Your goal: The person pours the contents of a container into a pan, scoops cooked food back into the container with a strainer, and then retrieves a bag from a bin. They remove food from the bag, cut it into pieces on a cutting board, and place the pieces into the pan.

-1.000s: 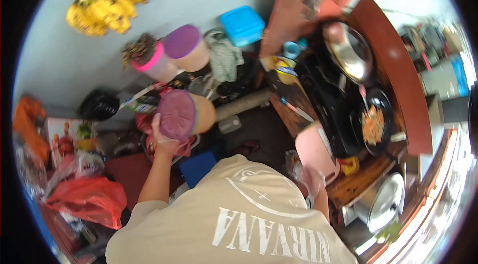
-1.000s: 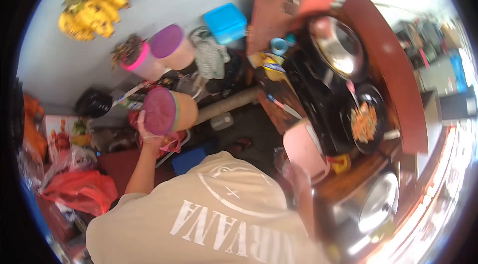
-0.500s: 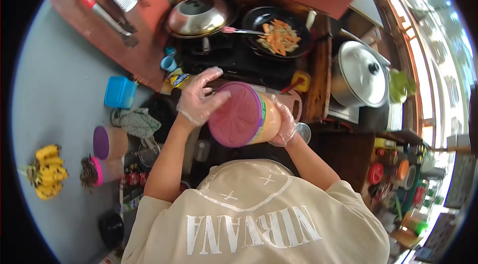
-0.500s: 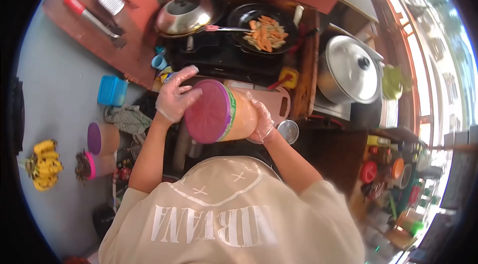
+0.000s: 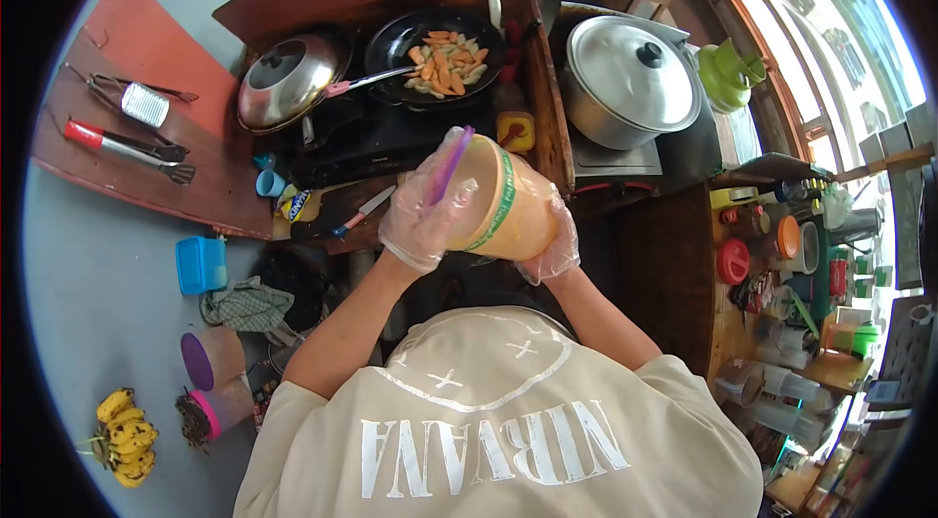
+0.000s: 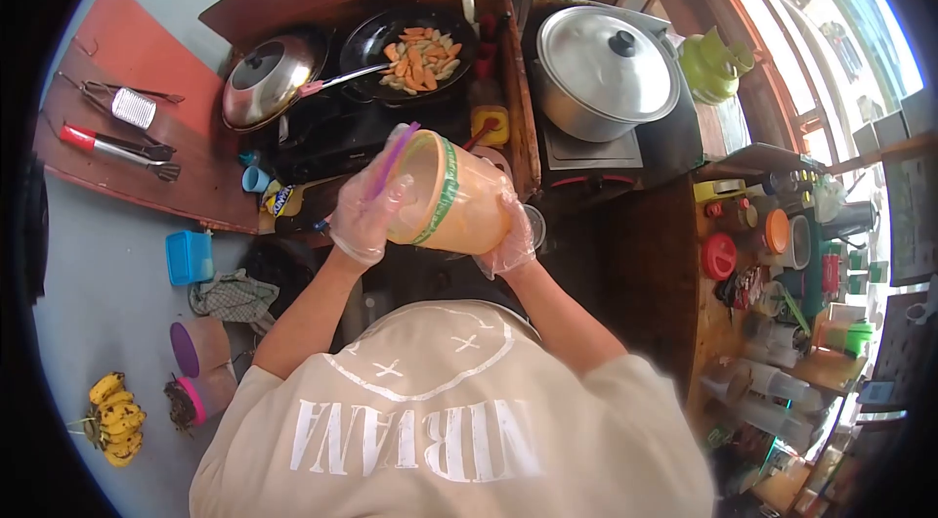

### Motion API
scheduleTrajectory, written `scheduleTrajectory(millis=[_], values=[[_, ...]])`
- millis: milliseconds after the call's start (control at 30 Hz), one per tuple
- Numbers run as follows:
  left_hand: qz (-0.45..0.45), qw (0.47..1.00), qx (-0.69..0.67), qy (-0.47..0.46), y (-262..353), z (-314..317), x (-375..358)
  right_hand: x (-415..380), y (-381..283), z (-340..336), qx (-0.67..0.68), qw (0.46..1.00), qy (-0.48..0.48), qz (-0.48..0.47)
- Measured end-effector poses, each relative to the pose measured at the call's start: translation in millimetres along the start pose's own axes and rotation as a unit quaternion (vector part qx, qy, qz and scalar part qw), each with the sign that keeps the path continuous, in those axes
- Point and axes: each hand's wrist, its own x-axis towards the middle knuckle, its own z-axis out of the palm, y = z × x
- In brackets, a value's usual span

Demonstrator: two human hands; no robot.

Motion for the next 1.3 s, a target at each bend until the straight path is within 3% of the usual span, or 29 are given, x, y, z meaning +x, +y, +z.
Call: scheduleTrajectory(millis=[67, 133, 200, 333, 367, 400, 467, 500, 667, 700, 733, 767, 800, 867, 1000, 1067, 1200, 1300], values=[[0.028, 0.999, 0.012, 0.019, 10, 2, 7, -2, -10, -12, 0.03, 0.999, -0.014, 0.0], [-0.087, 0.978, -0.145, 0.119, 8, -10, 6, -7, -20, -19, 0.059, 0.998, -0.024, -0.002], [-0.11, 0.931, -0.272, 0.216, 4, -14, 8, -10, -34, -18, 0.093, 0.996, 0.008, 0.005], [-0.153, 0.904, -0.262, 0.302, -63, -33, -7, -17, -65, -22, 0.198, 0.98, 0.028, -0.007], [-0.157, 0.905, -0.267, 0.29, -87, -34, -14, -19, -68, -31, 0.216, 0.976, 0.006, -0.005], [-0.237, 0.889, -0.249, 0.304, -110, -34, -23, -25, -73, -40, 0.214, 0.977, 0.009, -0.019], [-0.373, 0.842, -0.231, 0.312, -155, -31, -47, -36, -83, -37, 0.068, 0.996, -0.017, -0.05], [-0.429, 0.816, -0.233, 0.31, -176, -30, -59, -37, -87, -42, 0.1, 0.994, -0.023, -0.044], [-0.481, 0.779, -0.313, 0.253, -270, -34, -76, -50, -111, -15, 0.151, 0.985, -0.068, -0.041], [-0.482, 0.769, -0.312, 0.283, -283, -36, -71, -53, -113, -16, 0.146, 0.986, -0.06, -0.045], [-0.481, 0.757, -0.31, 0.315, -280, -30, -62, -55, -115, -17, 0.141, 0.988, -0.051, -0.045], [-0.45, 0.792, -0.276, 0.307, -276, -28, -54, -55, -116, -18, 0.139, 0.988, -0.044, -0.045], [-0.449, 0.791, -0.277, 0.309, -255, -23, -43, -55, -117, -18, 0.135, 0.989, -0.041, -0.042], [-0.361, 0.868, -0.25, 0.234, -201, -17, -22, -50, -118, -16, 0.128, 0.991, -0.032, -0.032], [-0.317, 0.877, -0.275, 0.234, -83, -6, -2, -41, -111, -5, 0.123, 0.992, -0.034, 0.008], [-0.221, 0.901, -0.318, 0.193, -41, -4, -2, -26, -98, -8, 0.1, 0.994, -0.042, 0.026], [-0.161, 0.879, -0.381, 0.239, 10, -10, -11, -12, -71, -9, 0.102, 0.987, -0.106, 0.068], [-0.14, 0.867, -0.395, 0.27, 15, -23, -27, -3, -60, 1, 0.117, 0.978, -0.128, 0.113]])
